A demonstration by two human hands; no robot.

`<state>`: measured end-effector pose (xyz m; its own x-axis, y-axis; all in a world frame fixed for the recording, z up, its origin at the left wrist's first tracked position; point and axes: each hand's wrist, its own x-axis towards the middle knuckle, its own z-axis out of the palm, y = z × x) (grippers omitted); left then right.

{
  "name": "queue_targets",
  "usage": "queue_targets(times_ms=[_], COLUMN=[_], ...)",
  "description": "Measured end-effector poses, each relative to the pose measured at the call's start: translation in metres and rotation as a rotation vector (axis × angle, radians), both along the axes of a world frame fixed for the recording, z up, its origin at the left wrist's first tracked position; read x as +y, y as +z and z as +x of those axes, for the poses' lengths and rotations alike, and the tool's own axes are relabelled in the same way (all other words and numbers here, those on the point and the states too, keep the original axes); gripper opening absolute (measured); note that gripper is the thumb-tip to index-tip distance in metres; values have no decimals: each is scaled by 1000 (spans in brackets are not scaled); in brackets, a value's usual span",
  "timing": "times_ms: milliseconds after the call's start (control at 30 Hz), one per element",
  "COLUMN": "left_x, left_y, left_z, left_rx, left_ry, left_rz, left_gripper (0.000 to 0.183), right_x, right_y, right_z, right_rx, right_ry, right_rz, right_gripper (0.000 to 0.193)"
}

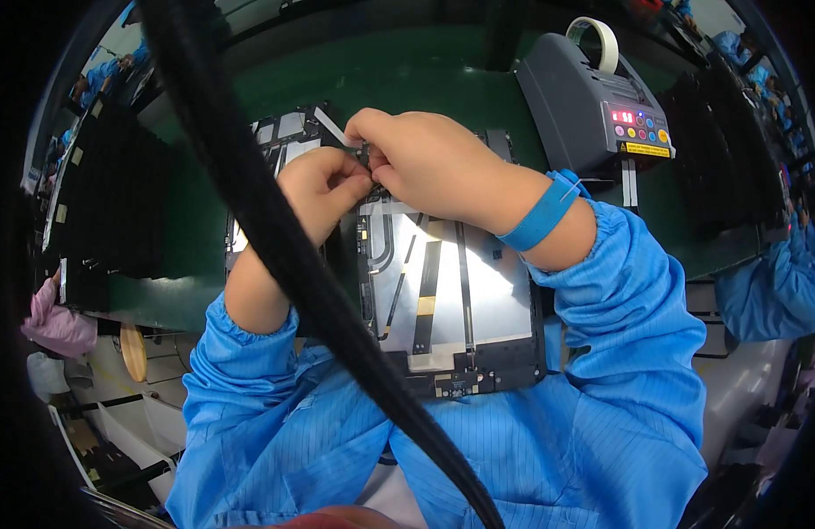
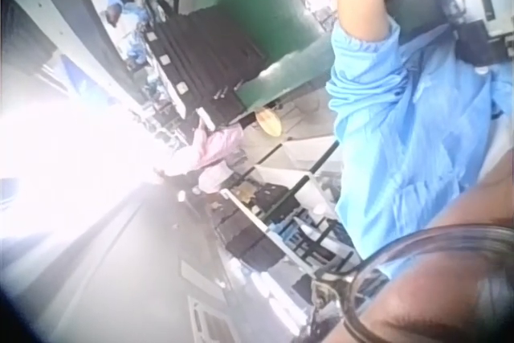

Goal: Applying adhesive tape and assembling internal components of tablet screens on a factory production line.

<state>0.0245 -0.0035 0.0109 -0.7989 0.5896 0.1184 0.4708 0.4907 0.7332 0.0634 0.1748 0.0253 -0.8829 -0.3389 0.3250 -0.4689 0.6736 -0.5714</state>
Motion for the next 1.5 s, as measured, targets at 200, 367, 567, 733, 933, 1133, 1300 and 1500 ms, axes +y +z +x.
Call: queue_targets(times_ms=[200,367,567,733,933,1133,1300,1500], left_x=[-16,-16,-23,-24,-24,-24,-25,-24], left_y=[-19,-16,-21,-24,-28,-30,-32,-38], left_z=[8,17,28,26,24,24,23,21], left_rx=[-131,74,609,686,635,618,678,678], left_ry=[18,-41,-115,-134,-131,-97,-128,-145], left_rz=[243,223,112,83,109,135,94,148], left_gripper=[11,9,13,17,17,18,17,16], right_x=[2,-5,0,-8,-8,-9,-6,-7], right_y=[9,16,10,18,12,16,12,7], right_z=[1,-6,-5,-1,-4,-1,1,-11], right_rx=[-91,-91,-205,-200,-158,26,79,-78], right_ry=[-19,-84,91,98,104,133,196,142], right_rz=[49,98,27,154,284,351,326,239], right_gripper=[30,34,34,29,23,30,29,15])
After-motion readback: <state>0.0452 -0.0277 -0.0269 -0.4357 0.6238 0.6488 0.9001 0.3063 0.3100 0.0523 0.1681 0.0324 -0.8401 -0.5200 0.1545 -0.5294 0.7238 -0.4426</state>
